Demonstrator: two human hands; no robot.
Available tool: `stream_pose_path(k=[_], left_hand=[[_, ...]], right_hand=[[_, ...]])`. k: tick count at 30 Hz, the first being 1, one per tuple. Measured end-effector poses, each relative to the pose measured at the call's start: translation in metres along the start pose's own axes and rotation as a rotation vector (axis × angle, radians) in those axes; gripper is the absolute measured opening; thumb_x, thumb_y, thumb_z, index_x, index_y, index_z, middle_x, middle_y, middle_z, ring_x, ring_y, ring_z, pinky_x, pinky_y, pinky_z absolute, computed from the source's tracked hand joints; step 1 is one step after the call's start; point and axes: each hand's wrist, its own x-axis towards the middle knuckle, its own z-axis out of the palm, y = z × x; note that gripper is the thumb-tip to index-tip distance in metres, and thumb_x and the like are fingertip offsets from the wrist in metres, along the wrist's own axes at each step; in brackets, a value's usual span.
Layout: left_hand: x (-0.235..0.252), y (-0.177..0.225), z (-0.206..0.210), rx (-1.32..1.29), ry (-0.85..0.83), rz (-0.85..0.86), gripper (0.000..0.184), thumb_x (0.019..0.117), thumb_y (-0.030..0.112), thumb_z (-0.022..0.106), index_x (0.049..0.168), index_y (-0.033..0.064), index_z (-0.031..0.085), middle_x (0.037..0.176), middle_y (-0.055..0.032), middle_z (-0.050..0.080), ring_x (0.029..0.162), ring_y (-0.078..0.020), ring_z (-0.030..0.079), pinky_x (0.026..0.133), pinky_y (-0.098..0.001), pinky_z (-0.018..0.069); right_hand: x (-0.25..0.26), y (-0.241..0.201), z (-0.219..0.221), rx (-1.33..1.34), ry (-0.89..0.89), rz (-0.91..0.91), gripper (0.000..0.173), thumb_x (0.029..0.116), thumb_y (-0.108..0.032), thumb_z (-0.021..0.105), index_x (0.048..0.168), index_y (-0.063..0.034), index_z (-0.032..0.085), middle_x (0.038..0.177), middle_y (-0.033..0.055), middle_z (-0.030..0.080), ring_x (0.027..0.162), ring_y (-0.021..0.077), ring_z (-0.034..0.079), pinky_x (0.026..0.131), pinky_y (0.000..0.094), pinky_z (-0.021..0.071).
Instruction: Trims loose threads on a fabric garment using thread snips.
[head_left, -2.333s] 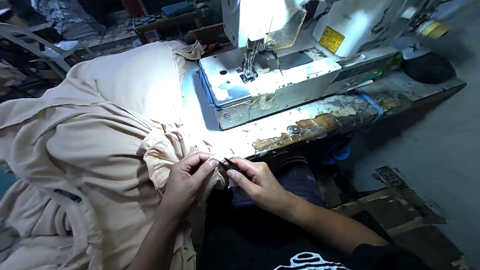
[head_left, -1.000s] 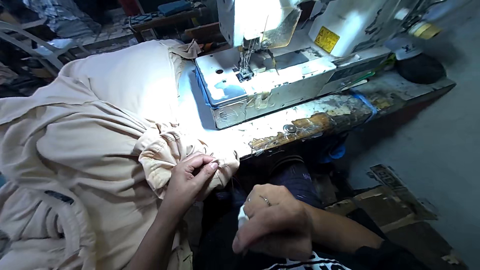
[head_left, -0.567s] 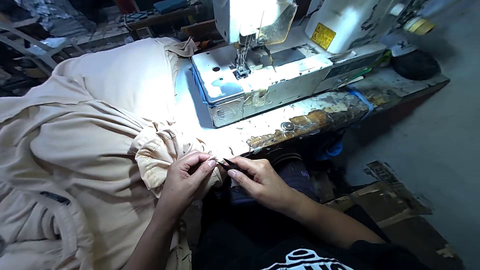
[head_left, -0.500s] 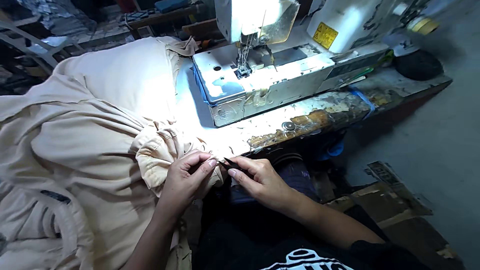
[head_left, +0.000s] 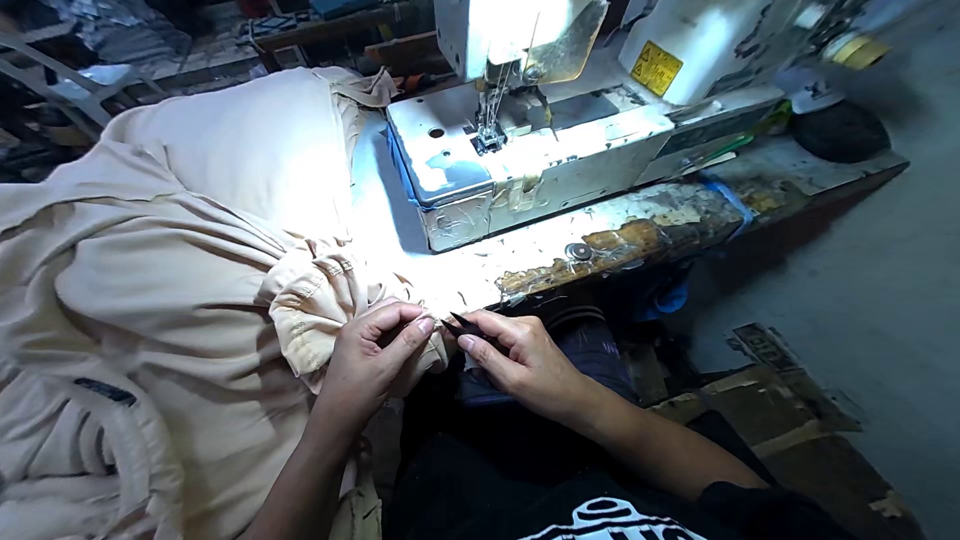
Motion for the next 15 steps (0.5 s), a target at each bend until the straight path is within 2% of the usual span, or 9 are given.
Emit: stream_pose_path(k=[4,7,10,13,15], left_hand=[[0.000,-0.001,0.000,0.002,-0.018,0.015,0.012,0.0943,0.011,0.064,0.090,0.0112,0.075,0.089,0.0064,0.069,0.081,-0.0004,0.065,0.074,-0.0153,0.0549],[-0.002,0.008,-0.007,-0.112,-0.127,0.041,0.014,0.0973,0.020,0.063,0.093,0.0150,0.076,0.090,0.0078,0.070,0.082,-0.0002,0.065,0.074,-0.0158,0.0556],[-0.004,0.013,-0.008,-0.142,-0.265,0.124,0.016,0.0999,0.028,0.063,0.096,0.0182,0.076,0.093,0.0120,0.069,0.086,0.0042,0.063,0.075,-0.0128,0.0538],[-0.002,0.009,-0.003,-0.134,-0.294,0.153,0.017,0.1004,0.023,0.062,0.095,0.0133,0.075,0.091,0.0096,0.067,0.086,0.0037,0.062,0.077,-0.0131,0.0529],[-0.002,0.007,0.000,-0.085,-0.252,0.130,0.017,0.0999,0.020,0.061,0.094,0.0106,0.075,0.089,0.0081,0.066,0.083,0.0031,0.062,0.074,-0.0129,0.0525]], right_hand=[[0.002,-0.001,0.002,0.022,0.005,-0.072,0.026,0.1045,-0.012,0.051,0.111,0.0047,0.070,0.080,0.0038,0.067,0.062,-0.0017,0.057,0.058,0.0136,0.0484],[0.002,0.000,0.002,0.166,-0.021,-0.359,0.024,0.1029,-0.005,0.051,0.107,0.0115,0.067,0.084,0.0107,0.069,0.069,-0.0003,0.060,0.065,0.0140,0.0504],[0.000,0.006,0.001,0.300,-0.057,-0.522,0.023,0.1038,-0.008,0.051,0.105,0.0108,0.064,0.088,0.0123,0.070,0.076,-0.0027,0.061,0.072,0.0113,0.0498],[-0.004,0.015,0.002,0.365,-0.055,-0.523,0.026,0.1066,-0.014,0.051,0.106,0.0068,0.065,0.089,0.0075,0.071,0.075,-0.0062,0.060,0.070,0.0092,0.0483],[-0.008,0.022,0.002,0.397,-0.045,-0.434,0.025,0.1073,-0.016,0.051,0.107,0.0046,0.066,0.091,0.0032,0.072,0.072,-0.0085,0.058,0.065,0.0081,0.0476]])
